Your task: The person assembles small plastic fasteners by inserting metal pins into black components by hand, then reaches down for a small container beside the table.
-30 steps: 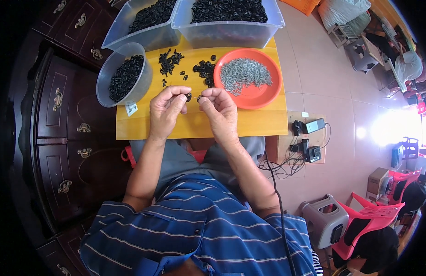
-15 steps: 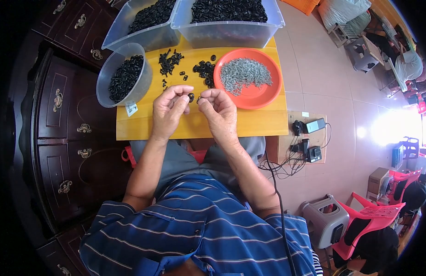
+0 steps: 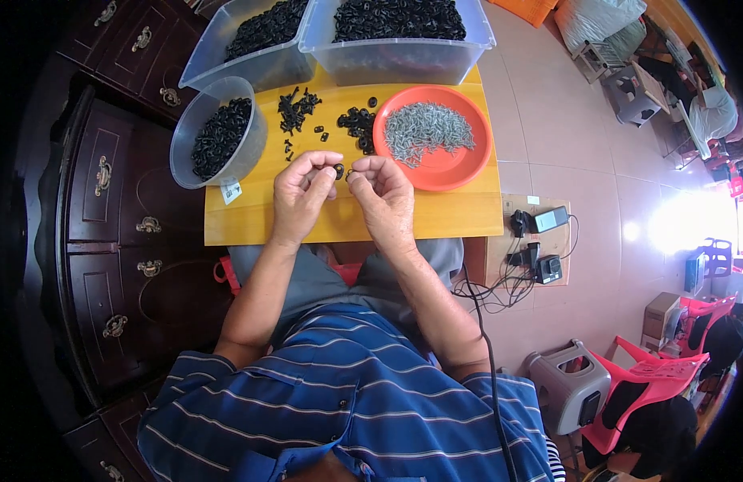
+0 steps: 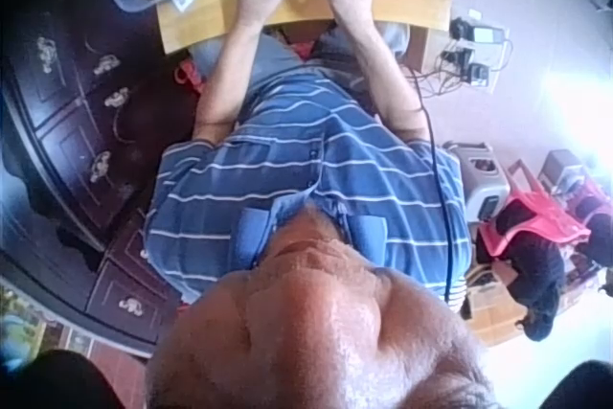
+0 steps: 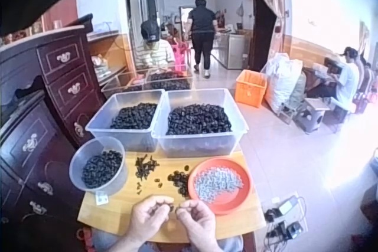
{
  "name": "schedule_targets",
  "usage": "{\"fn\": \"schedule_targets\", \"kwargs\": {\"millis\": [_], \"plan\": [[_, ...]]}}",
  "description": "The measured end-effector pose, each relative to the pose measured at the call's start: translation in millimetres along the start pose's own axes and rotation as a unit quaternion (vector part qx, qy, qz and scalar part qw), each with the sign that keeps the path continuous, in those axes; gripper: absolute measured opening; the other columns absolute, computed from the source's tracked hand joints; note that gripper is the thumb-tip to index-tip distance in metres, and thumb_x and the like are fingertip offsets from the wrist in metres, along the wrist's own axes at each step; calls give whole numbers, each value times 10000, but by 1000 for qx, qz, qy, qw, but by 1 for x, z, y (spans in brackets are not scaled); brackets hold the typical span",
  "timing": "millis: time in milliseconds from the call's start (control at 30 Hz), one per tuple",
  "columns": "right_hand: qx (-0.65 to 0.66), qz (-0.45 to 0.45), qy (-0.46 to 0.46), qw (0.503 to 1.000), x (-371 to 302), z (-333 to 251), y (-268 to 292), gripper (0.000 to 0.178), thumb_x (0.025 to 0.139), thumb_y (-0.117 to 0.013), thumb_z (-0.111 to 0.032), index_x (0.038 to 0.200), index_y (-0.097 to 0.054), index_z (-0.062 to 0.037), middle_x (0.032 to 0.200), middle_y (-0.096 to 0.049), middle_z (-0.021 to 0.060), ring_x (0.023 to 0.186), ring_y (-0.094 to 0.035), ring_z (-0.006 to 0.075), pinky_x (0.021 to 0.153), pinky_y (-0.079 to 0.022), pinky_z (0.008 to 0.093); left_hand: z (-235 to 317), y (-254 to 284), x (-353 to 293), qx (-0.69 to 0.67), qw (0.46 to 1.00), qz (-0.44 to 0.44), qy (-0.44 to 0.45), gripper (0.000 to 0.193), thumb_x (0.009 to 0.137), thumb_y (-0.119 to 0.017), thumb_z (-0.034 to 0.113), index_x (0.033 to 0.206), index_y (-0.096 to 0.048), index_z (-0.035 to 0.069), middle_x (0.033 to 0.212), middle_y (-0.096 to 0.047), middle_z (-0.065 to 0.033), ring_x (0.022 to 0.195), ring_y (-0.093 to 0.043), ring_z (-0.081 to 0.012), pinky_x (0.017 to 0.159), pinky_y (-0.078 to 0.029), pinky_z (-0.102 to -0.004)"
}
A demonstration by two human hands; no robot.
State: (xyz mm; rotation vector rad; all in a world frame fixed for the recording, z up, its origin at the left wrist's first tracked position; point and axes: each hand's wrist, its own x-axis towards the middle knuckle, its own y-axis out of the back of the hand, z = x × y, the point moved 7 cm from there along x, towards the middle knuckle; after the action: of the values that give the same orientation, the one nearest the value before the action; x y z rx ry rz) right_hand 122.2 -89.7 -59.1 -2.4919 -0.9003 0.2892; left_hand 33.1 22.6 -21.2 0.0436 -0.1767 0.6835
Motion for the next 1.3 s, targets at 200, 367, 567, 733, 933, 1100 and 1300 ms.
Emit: {"fn": "schedule_targets", "kwargs": {"millis": [200,367,567,733,933,1100,1300], "plan": [[3,6,-12,1000,0,3,0,151,946,-652,6,1095,-627,-4,955,-661,13,857,-615,62,794,-509,217,-1,-4,1,9,1000,-26,12,162,977,-585,-7,1111,-675,-6,849,-641,31,672,-531,-5,584,-438,-184],[-6,-12,-45,999,0,7,1,158,961,-663,-40,1110,-646,10,951,-688,26,839,-632,75,786,-528,233,-2,3,6,57,996,-60,20,167,997,-609,70,1130,-688,5,910,-678,4,693,-570,-32,639,-490,-192],[-16,-50,-94,994,2,9,-3,167,990,-668,-141,1078,-681,-1,932,-714,32,816,-649,81,769,-531,239,-5,1,7,39,996,-78,24,206,993,-624,80,1177,-673,3,916,-672,-2,718,-577,-33,648,-494,-200],[25,-43,-139,989,2,16,3,171,1006,-649,-194,1054,-688,-35,940,-721,25,813,-655,79,760,-527,240,15,-7,7,99,990,-94,-17,284,924,-702,55,1200,-655,3,993,-665,-29,812,-631,-59,687,-514,-216],[94,-28,-142,985,1,18,3,138,1008,-636,-190,1026,-681,-61,940,-721,22,820,-651,77,783,-527,246,38,-21,3,340,922,-56,-177,447,772,-770,-8,1203,-657,17,1074,-652,-127,871,-691,-226,761,-561,-328],[105,-12,-147,983,2,21,5,141,1008,-635,-224,1024,-677,-90,973,-719,18,826,-645,72,782,-526,249,36,-21,3,374,898,-52,-227,393,769,-790,11,1147,-683,10,1062,-675,-136,906,-698,-282,792,-564,-361],[119,6,-166,979,3,24,11,173,1009,-635,-279,1018,-683,-113,924,-701,-4,794,-629,58,764,-524,243,38,-21,3,320,924,-70,-197,368,759,-820,31,1106,-702,-1,1050,-689,-142,937,-697,-292,804,-562,-360]]}}
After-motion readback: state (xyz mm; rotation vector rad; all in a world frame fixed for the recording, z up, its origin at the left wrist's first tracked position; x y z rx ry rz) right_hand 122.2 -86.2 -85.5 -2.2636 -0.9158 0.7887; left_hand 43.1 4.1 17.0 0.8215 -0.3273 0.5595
